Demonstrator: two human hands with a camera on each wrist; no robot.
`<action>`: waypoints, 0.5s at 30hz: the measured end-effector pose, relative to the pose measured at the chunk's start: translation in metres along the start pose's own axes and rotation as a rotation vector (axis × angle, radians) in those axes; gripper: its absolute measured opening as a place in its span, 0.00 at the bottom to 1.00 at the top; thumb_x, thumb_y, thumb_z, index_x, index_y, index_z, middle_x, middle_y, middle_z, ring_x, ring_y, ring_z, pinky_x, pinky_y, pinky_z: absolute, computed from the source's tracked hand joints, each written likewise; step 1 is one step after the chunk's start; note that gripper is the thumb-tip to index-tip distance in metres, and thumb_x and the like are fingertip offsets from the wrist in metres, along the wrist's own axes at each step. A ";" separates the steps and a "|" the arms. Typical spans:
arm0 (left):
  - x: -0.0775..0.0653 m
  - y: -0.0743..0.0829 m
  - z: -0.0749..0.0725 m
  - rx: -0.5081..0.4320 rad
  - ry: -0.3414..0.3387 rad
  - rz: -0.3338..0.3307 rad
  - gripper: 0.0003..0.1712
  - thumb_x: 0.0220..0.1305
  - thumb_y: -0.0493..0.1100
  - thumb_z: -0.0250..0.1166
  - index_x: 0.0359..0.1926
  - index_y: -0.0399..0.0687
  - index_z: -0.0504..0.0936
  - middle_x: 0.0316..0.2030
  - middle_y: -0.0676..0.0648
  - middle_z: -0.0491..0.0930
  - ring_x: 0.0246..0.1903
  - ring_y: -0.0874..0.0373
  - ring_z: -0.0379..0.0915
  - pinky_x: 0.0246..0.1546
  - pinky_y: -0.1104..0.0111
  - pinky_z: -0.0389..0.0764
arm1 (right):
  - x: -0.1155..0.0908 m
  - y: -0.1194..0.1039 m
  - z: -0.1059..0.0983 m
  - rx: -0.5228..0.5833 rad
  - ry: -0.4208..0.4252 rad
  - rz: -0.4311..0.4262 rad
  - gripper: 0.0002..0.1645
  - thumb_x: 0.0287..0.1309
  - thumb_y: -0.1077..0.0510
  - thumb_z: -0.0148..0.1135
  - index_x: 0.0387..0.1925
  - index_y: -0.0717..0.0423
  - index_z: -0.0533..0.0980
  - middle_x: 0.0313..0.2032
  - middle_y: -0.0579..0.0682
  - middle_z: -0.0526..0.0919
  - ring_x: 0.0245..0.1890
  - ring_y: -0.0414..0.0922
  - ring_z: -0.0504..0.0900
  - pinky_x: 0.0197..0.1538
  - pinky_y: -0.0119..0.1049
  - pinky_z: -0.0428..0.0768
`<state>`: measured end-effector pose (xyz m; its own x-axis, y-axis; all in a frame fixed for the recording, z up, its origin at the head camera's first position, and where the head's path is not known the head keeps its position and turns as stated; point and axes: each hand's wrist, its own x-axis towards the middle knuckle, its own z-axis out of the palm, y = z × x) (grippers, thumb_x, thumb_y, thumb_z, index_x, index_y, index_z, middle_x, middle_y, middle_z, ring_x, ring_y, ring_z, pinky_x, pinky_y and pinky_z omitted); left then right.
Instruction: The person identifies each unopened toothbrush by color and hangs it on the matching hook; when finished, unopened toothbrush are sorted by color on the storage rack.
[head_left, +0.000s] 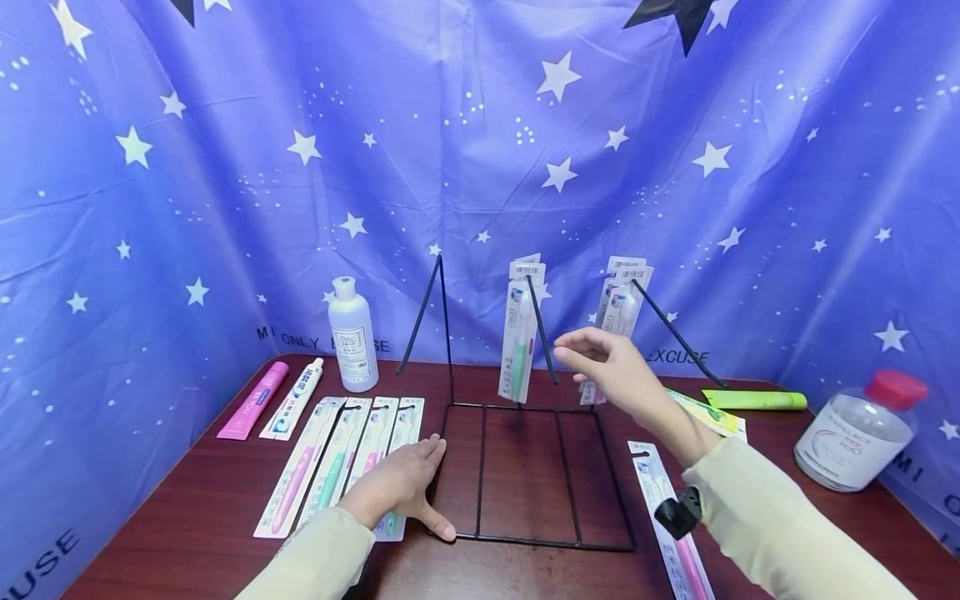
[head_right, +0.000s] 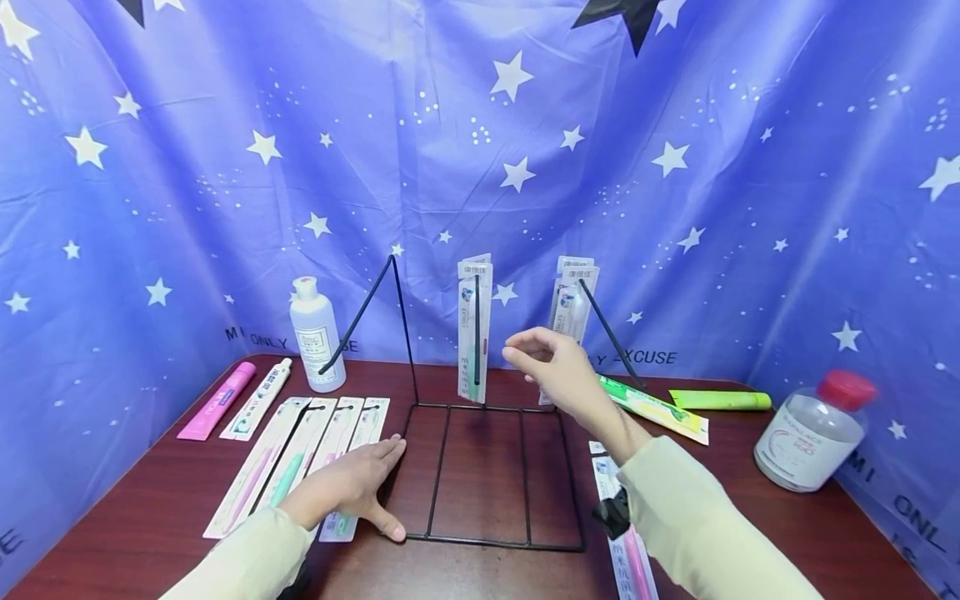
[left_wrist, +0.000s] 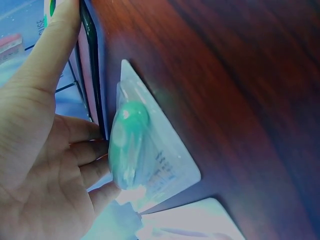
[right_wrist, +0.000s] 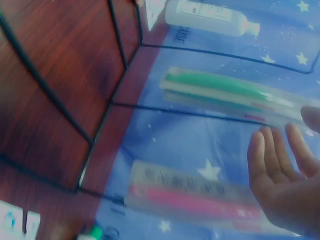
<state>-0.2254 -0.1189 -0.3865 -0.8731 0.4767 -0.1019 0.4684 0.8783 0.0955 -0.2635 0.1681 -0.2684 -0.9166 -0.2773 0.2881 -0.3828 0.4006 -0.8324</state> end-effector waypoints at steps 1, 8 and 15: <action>0.000 0.000 0.000 -0.007 -0.002 -0.002 0.72 0.24 0.74 0.69 0.64 0.30 0.57 0.64 0.35 0.57 0.64 0.47 0.52 0.62 0.59 0.56 | -0.004 -0.001 -0.005 -0.004 -0.012 -0.002 0.20 0.56 0.46 0.60 0.45 0.54 0.75 0.42 0.51 0.80 0.38 0.44 0.79 0.37 0.37 0.80; 0.001 -0.001 0.000 -0.040 -0.011 -0.005 0.72 0.24 0.74 0.69 0.65 0.30 0.56 0.64 0.35 0.56 0.64 0.46 0.51 0.62 0.58 0.56 | -0.035 0.009 -0.050 -0.122 -0.084 0.004 0.21 0.60 0.48 0.56 0.49 0.56 0.75 0.42 0.56 0.80 0.34 0.45 0.80 0.35 0.37 0.79; 0.002 -0.003 0.001 -0.038 -0.015 -0.011 0.73 0.24 0.74 0.68 0.65 0.30 0.56 0.65 0.35 0.55 0.64 0.45 0.51 0.62 0.57 0.56 | -0.072 0.037 -0.086 -0.144 -0.064 0.103 0.21 0.60 0.49 0.55 0.51 0.57 0.73 0.47 0.49 0.79 0.42 0.40 0.79 0.41 0.38 0.79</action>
<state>-0.2283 -0.1206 -0.3877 -0.8757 0.4681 -0.1179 0.4535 0.8815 0.1315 -0.2220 0.2783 -0.2789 -0.9443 -0.2818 0.1702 -0.3042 0.5493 -0.7783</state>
